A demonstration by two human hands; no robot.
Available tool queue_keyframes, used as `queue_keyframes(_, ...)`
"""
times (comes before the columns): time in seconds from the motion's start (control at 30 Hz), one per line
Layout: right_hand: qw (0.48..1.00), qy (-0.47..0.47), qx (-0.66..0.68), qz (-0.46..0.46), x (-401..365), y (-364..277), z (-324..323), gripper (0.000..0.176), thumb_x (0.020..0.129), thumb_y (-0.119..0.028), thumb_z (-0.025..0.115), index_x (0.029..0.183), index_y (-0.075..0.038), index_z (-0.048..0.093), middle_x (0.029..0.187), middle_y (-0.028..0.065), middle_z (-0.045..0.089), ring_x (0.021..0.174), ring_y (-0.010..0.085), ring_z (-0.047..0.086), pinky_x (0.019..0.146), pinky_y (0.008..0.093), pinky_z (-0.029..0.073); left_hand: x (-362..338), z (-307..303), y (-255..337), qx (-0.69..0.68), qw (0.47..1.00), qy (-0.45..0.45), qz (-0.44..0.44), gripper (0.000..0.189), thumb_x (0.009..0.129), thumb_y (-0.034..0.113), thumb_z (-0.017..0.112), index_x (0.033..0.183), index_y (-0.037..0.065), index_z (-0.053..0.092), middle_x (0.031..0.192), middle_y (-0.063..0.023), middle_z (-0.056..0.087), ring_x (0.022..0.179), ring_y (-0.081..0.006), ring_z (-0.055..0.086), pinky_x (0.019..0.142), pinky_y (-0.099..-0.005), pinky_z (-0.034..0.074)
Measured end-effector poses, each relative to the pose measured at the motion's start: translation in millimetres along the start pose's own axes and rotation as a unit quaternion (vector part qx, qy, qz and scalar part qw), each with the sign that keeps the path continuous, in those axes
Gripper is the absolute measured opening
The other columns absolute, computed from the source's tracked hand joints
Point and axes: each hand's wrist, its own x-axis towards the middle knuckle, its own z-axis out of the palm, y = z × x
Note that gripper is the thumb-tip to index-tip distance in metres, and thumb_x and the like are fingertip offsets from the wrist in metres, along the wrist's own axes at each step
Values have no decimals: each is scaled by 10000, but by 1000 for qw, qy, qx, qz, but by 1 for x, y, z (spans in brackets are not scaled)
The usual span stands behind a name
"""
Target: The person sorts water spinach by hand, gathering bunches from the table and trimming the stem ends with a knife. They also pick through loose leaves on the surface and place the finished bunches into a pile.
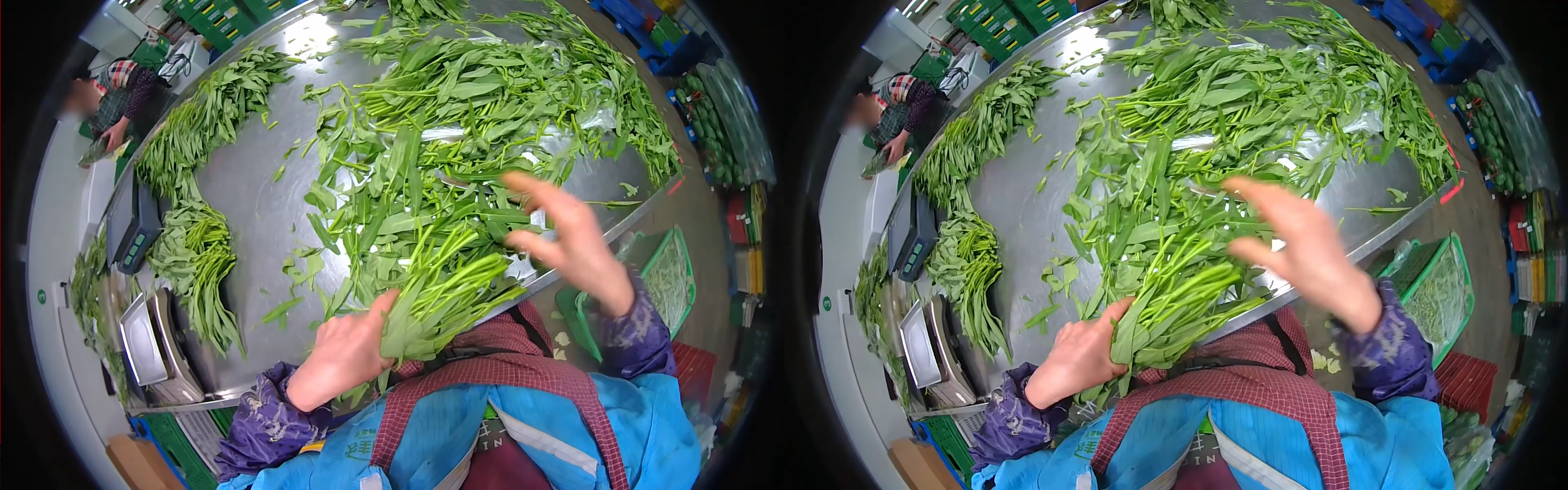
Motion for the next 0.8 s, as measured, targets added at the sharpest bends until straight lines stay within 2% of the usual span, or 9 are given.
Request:
queue_keyframes(0.2,980,-83,-71,-167,8,-16,82,108,720,-196,638,741,-92,619,675,56,615,668,209,581,654,345,431,-8,4,8,87,991,76,67,743,613,119,676,1287,99,365,706,-160,584,617,-346,587,524,-433,454)
queue_keyframes(0.27,963,55,-219,-148,24,21,71,144,712,-145,617,590,-89,564,555,24,578,586,194,575,629,356,443,-17,4,6,111,985,100,80,683,627,64,613,1274,92,394,663,-142,561,546,-336,573,481,-431,447)
queue_keyframes(0.37,956,-15,-288,48,37,48,36,139,701,-174,649,782,-66,617,716,89,621,707,235,597,687,378,458,-25,0,0,140,979,113,98,690,611,40,574,1278,97,408,637,-111,528,490,-310,540,447,-422,426)
queue_keyframes(0.43,977,61,-181,-93,41,22,25,429,676,-216,692,1048,-41,568,952,160,606,873,288,583,769,385,457,-25,-6,2,153,977,94,111,728,566,35,617,1264,146,440,657,-91,514,547,-300,540,482,-425,420)
queue_keyframes(0.47,992,-109,-53,-45,44,8,23,795,672,-315,722,1322,-60,342,1293,195,422,1175,339,427,958,396,369,-22,-9,1,154,977,93,115,728,566,35,617,1264,146,440,657,-91,514,547,-300,540,482,-425,420)
queue_keyframes(0.57,925,-348,123,-92,36,3,69,726,748,-388,643,1275,30,371,1242,253,445,1121,361,461,966,392,361,-13,-28,0,189,961,98,179,634,617,19,556,1226,182,486,650,-64,493,572,-258,533,576,-373,423)
queue_keyframes(0.63,786,-561,253,63,15,-5,73,700,830,-325,544,1339,41,233,1257,230,437,1156,298,440,981,355,345,-8,-35,-9,220,948,127,190,626,617,25,559,1216,194,493,654,-51,485,599,-251,533,623,-378,419)
queue_keyframes(0.7,665,-572,467,108,-26,7,91,728,842,-256,539,1388,-9,125,1372,148,310,1241,176,302,1032,312,259,0,-38,-16,285,938,116,161,625,633,29,560,1224,218,481,837,-63,529,844,-247,544,809,-426,383)
queue_keyframes(0.8,734,-453,460,212,-42,-23,89,561,752,-120,669,1229,2,400,1111,108,555,1031,167,512,924,279,385,30,-26,-31,350,871,304,162,658,640,73,634,1255,216,449,1067,-113,507,1059,-273,474,900,-477,338)
